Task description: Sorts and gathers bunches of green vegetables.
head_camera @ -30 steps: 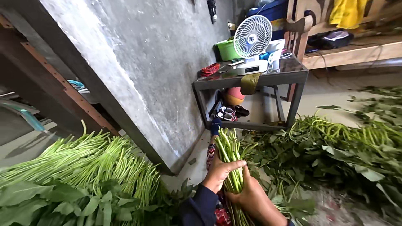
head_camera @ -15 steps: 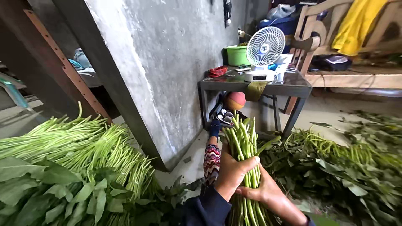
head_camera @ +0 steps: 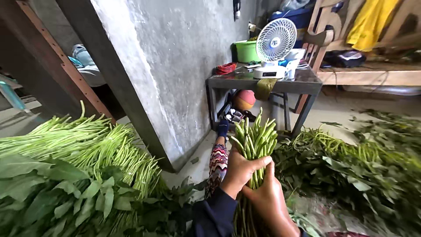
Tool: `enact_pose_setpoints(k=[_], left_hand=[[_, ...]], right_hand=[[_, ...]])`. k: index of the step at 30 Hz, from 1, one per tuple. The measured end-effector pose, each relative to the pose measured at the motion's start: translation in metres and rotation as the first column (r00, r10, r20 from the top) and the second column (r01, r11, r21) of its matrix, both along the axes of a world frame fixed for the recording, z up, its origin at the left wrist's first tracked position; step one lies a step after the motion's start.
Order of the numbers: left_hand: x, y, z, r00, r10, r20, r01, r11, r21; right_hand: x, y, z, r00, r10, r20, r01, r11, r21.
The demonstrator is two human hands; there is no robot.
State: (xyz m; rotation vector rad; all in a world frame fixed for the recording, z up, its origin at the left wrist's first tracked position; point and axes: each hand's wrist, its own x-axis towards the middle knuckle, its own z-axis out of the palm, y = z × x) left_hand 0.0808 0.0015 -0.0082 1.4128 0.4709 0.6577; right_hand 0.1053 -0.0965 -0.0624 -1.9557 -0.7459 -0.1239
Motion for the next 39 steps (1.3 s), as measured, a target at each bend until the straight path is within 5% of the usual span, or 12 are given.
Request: enact_pose_setpoints(k=[2,5,9,14,19,23,27,30,34,36,39], left_hand=[[0.002,-0.003,0.008,0.996,-0.082,0.037,0.083,0.996,-0.021],[-0.001,-0.008,0.031,0.965,-0.199,0.172,0.209,0.977,-0.041],[0.005,-0.024,0.069,0.879,-0.331,0.343,0.353,0.936,-0.001],[0.027,-0.030,0.087,0.856,-0.345,0.384,0.289,0.937,0.198],[0.030,-0.006,0.089,0.923,-0.364,0.125,0.316,0.902,0.295],[0.015,-0.019,0.082,0.972,-0.209,0.111,0.173,0.947,0.271],[0.031,-0.016,0.057,0.997,-0.040,0.069,0.021,0.965,0.261],[0.029,-0.009,0.052,0.986,-0.125,0.110,0.098,0.970,0.223],[0.012,-0.011,0.069,0.940,-0.271,0.206,0.255,0.961,0.102],[0.009,-0.022,0.076,0.904,-0.331,0.272,0.328,0.943,0.058],[0.014,-0.034,0.084,0.883,-0.299,0.362,0.284,0.954,0.094]], right_hand=[[0.009,-0.025,0.012,0.983,0.177,-0.056,-0.176,0.984,0.020],[0.051,-0.066,0.045,0.783,0.587,-0.203,-0.542,0.806,0.238],[0.092,-0.076,0.079,0.661,0.733,-0.162,-0.646,0.665,0.375],[0.069,-0.057,0.095,0.808,0.582,-0.096,-0.490,0.753,0.440],[0.066,-0.038,0.078,0.880,0.429,-0.202,-0.275,0.809,0.520],[0.057,-0.016,0.057,0.987,0.154,-0.040,-0.130,0.927,0.352],[0.030,0.005,0.037,0.991,-0.115,0.069,0.100,0.976,0.192],[0.037,-0.019,0.036,0.989,0.141,0.047,-0.147,0.976,0.158],[0.085,-0.063,0.061,0.738,0.664,-0.124,-0.590,0.723,0.358],[0.091,-0.069,0.068,0.664,0.731,-0.153,-0.627,0.657,0.419],[0.067,-0.064,0.084,0.693,0.697,-0.182,-0.547,0.674,0.496]])
